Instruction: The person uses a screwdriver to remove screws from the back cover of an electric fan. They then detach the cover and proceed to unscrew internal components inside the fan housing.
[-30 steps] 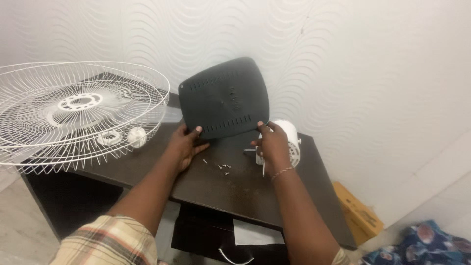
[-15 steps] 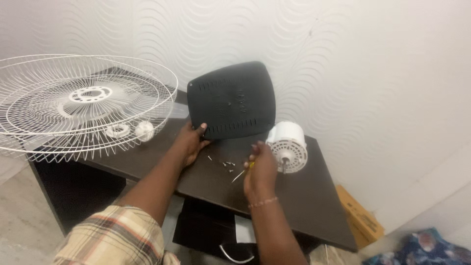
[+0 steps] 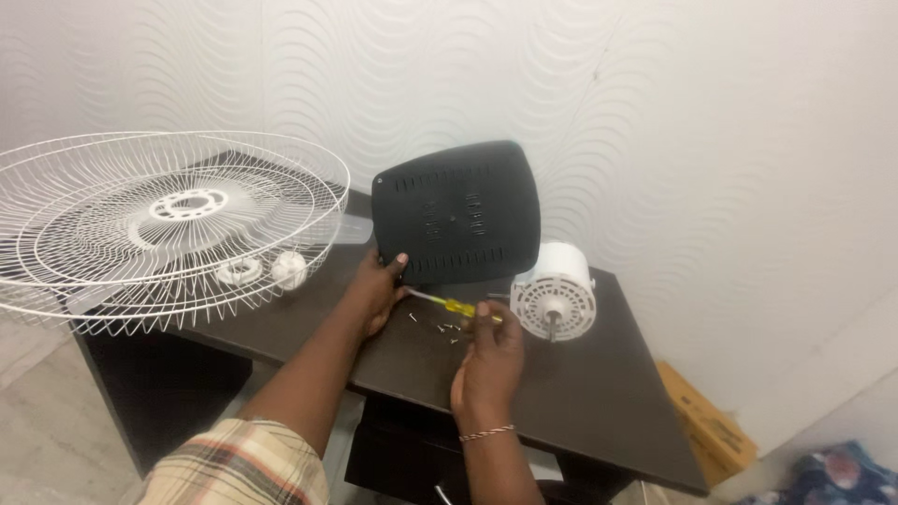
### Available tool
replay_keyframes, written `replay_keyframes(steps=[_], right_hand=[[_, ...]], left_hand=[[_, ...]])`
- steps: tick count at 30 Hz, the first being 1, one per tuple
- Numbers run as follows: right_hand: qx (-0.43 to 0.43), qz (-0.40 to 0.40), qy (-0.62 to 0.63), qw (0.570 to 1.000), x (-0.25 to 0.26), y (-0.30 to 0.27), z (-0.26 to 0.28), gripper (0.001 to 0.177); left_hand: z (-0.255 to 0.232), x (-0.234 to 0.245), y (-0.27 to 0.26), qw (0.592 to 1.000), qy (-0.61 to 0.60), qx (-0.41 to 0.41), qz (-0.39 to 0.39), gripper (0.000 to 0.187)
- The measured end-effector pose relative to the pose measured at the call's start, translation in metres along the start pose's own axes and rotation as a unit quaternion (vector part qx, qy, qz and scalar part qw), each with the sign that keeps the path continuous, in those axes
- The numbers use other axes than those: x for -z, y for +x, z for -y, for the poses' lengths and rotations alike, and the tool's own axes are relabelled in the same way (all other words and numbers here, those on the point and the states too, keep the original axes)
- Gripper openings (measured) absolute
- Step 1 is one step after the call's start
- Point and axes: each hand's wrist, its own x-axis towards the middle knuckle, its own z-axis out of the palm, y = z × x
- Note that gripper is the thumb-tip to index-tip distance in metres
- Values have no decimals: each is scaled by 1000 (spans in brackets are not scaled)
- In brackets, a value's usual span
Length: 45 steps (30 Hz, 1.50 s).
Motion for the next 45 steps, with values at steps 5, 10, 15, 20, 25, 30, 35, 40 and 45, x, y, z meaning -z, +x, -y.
replay_keyframes(steps=[5, 10, 15, 20, 25, 30, 35, 40, 45], right_hand=[[12, 32, -227, 973, -15, -15, 4, 32], [-57, 39, -213, 975, -20, -14, 9, 39], [-87, 56, -172, 980, -13, -7, 8, 40], [-111, 19, -170, 979, -10, -8, 12, 41], [-81, -71, -105, 989, -3, -15, 18, 44], [-121, -69, -62, 988, 1, -12, 17, 45], [-129, 24, -112, 985, 11, -5, 25, 44], [-131, 113, -185, 967, 23, 14, 41, 38], [-160, 154, -154, 963, 43, 24, 48, 40]], left_hand=[[-2, -1, -4, 1000, -13, -9, 22, 60], [-6, -2, -15, 999, -27, -6, 38, 64], [-10, -5, -23, 999, -37, 9, 25, 75], [-5, -7, -19, 994, -55, -35, 85, 71], [3, -11, -19, 991, -107, -16, 82, 68], [17, -27, -24, 989, -110, -34, 89, 68], [19, -35, -22, 992, -110, -22, 58, 74], [24, -41, -22, 987, -145, -3, 73, 84], [26, -51, -21, 979, -173, -44, 99, 83]])
